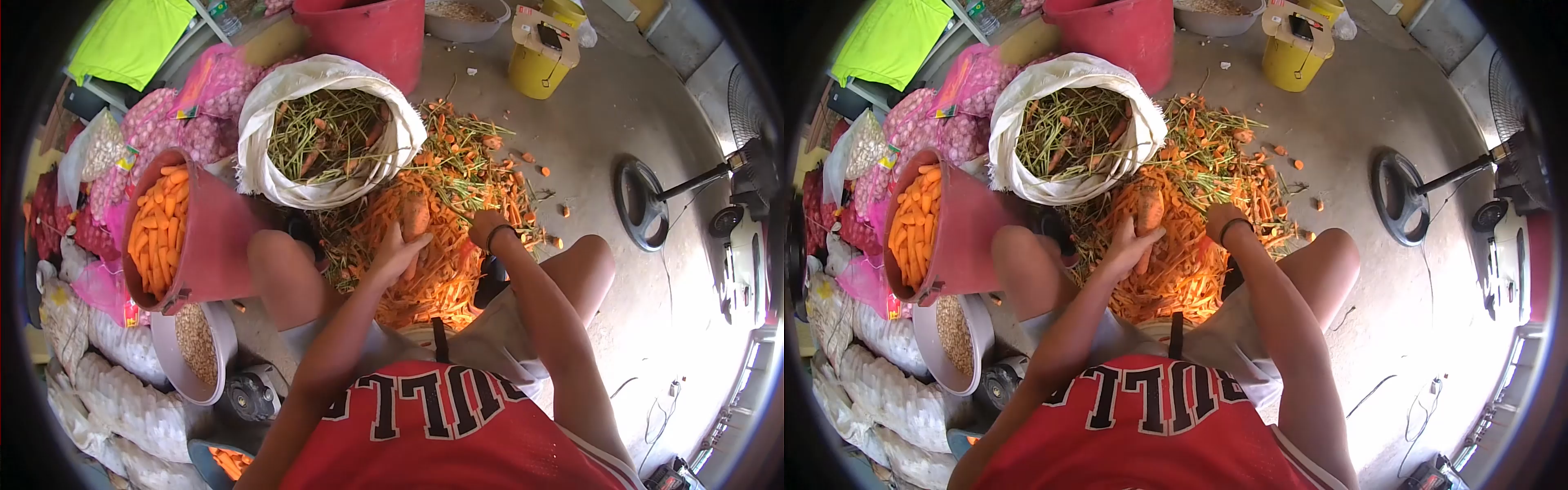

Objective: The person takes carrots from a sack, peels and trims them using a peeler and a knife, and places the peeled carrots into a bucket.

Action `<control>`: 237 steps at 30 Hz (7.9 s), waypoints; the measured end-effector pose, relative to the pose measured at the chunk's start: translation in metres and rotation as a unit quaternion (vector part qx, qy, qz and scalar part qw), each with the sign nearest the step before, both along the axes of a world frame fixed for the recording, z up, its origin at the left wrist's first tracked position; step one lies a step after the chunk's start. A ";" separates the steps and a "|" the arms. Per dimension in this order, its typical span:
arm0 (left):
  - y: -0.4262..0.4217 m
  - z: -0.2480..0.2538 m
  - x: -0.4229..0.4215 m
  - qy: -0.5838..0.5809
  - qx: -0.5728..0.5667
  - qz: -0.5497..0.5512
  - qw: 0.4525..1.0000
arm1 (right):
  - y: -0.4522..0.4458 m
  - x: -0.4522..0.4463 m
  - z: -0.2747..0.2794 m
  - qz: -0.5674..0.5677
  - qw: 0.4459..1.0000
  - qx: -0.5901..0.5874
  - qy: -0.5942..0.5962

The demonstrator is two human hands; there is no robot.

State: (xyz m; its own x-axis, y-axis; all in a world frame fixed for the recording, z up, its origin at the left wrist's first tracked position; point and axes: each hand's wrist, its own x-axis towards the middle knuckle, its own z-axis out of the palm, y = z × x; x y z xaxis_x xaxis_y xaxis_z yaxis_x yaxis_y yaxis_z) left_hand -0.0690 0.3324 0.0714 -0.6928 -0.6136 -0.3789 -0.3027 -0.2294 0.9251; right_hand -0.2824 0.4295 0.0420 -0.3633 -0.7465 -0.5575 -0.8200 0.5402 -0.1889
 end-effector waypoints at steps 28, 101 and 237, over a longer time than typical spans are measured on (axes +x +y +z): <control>-0.007 -0.006 0.017 -0.150 -0.270 -0.060 0.949 | -0.005 0.022 -0.008 -0.028 0.996 -0.088 0.004; -0.029 0.031 0.052 0.126 0.225 0.025 0.966 | -0.035 0.029 0.068 -0.077 0.868 -0.447 -0.204; -0.009 0.031 0.053 0.092 0.289 0.011 0.953 | -0.040 -0.006 0.055 -0.036 0.890 -0.454 -0.030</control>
